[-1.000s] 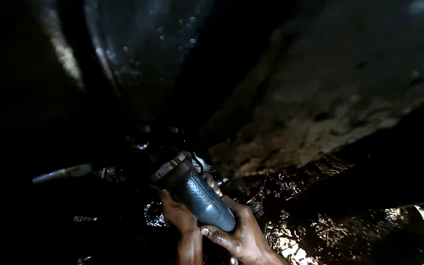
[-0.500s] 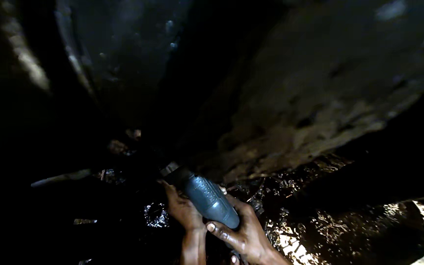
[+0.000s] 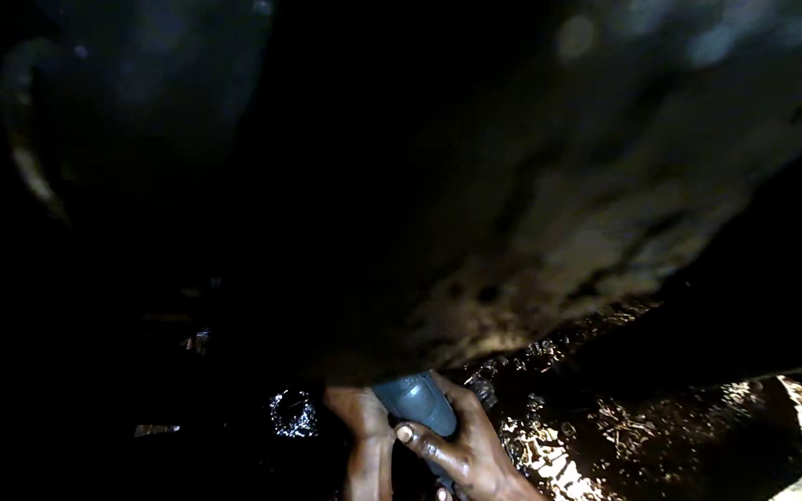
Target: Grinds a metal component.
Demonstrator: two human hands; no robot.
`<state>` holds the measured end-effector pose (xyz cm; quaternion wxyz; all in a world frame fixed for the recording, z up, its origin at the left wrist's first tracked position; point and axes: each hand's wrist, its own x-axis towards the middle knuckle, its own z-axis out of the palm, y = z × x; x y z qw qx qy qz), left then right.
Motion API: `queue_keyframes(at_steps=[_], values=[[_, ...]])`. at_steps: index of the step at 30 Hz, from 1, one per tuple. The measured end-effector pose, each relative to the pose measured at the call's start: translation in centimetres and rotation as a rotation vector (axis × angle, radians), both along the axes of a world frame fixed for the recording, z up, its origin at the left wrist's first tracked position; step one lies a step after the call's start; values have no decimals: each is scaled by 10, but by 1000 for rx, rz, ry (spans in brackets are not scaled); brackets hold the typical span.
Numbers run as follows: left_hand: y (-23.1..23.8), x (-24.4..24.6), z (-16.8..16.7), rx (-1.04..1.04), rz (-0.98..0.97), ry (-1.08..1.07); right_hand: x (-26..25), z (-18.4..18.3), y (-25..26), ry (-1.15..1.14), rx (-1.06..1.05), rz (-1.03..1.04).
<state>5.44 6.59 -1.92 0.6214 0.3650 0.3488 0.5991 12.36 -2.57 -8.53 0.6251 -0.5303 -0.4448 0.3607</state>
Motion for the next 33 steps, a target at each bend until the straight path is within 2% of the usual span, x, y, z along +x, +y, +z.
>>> queue_keyframes(at_steps=[3,9,12,16,18,24,28,33], values=[[1,4,1,-17,-72,-97,1,-1,-1,19,6,5],[-1,9,-2,-48,-160,-160,4,-1,-4,53,4,-3],[-6,15,11,-64,-109,-87,5,-2,-5,77,13,-2],[-13,17,12,-77,82,38,5,-1,-7,98,7,-5],[-13,18,11,-76,104,54,6,-2,-8,108,9,-5],[-7,22,6,-57,-90,-39,9,-5,-10,121,23,-14],[-14,27,10,-107,47,-10,11,-4,-12,132,19,-20],[-9,28,6,-41,-122,-19,15,-6,-13,145,34,-19]])
